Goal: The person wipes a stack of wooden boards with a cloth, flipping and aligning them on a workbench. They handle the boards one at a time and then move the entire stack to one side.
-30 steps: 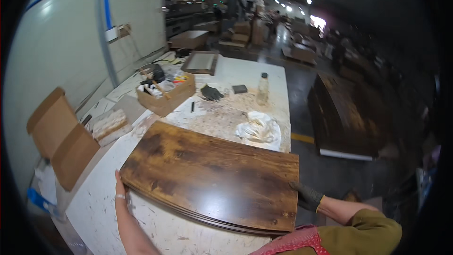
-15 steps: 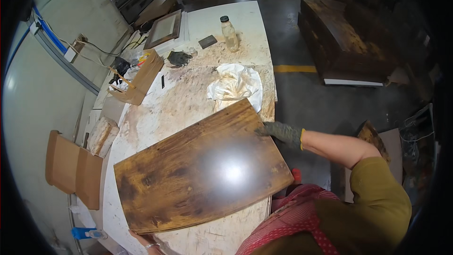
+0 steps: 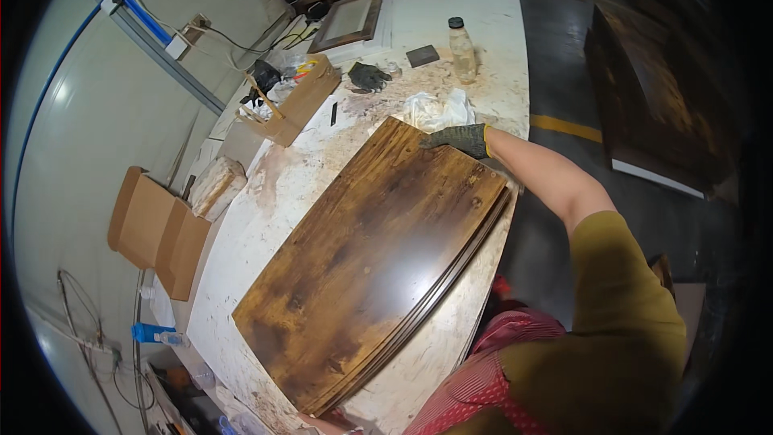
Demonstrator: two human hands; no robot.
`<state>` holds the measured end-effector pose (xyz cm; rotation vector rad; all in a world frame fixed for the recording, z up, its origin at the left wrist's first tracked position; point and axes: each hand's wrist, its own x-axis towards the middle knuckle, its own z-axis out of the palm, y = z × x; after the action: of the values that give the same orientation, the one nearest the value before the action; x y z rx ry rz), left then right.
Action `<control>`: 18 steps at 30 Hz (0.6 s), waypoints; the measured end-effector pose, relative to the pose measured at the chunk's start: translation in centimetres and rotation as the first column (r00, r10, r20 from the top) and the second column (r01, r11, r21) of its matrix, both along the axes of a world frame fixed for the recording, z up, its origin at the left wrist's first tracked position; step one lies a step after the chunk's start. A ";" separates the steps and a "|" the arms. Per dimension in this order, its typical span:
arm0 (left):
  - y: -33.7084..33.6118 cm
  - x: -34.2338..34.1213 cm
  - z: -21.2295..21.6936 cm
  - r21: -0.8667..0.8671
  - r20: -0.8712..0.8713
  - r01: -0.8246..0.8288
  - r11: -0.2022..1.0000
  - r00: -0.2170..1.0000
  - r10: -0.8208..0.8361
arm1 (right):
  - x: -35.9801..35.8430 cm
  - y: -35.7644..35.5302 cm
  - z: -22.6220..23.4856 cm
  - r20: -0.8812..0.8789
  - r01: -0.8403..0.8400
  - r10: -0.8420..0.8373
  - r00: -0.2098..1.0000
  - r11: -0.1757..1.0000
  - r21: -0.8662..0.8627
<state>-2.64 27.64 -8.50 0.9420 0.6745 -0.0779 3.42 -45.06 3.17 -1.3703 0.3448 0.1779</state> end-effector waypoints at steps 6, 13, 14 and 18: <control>-3.3 -6.4 0.3 -0.052 -0.005 -0.092 0.994 0.996 0.092 | 5.2 -2.2 -0.4 -0.044 -0.202 0.197 0.979 0.963 -0.179; -4.4 -8.3 4.4 -0.080 0.075 -0.087 0.993 0.993 0.093 | 5.9 -8.8 -3.0 -0.226 -0.205 0.204 0.953 0.979 0.017; -5.0 -7.6 5.6 -0.067 0.073 -0.093 0.993 0.993 0.098 | 6.4 -10.4 -3.3 -0.170 -0.171 0.135 0.976 0.961 -0.219; -6.6 -1.9 9.4 0.520 -0.110 -0.046 0.853 0.987 0.120 | 9.1 -14.5 -8.2 0.339 0.365 0.494 0.801 0.046 -0.930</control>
<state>-4.52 21.02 0.92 1.4347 0.8880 0.1251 12.57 -59.59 -5.02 -2.8425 -0.3166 -0.6307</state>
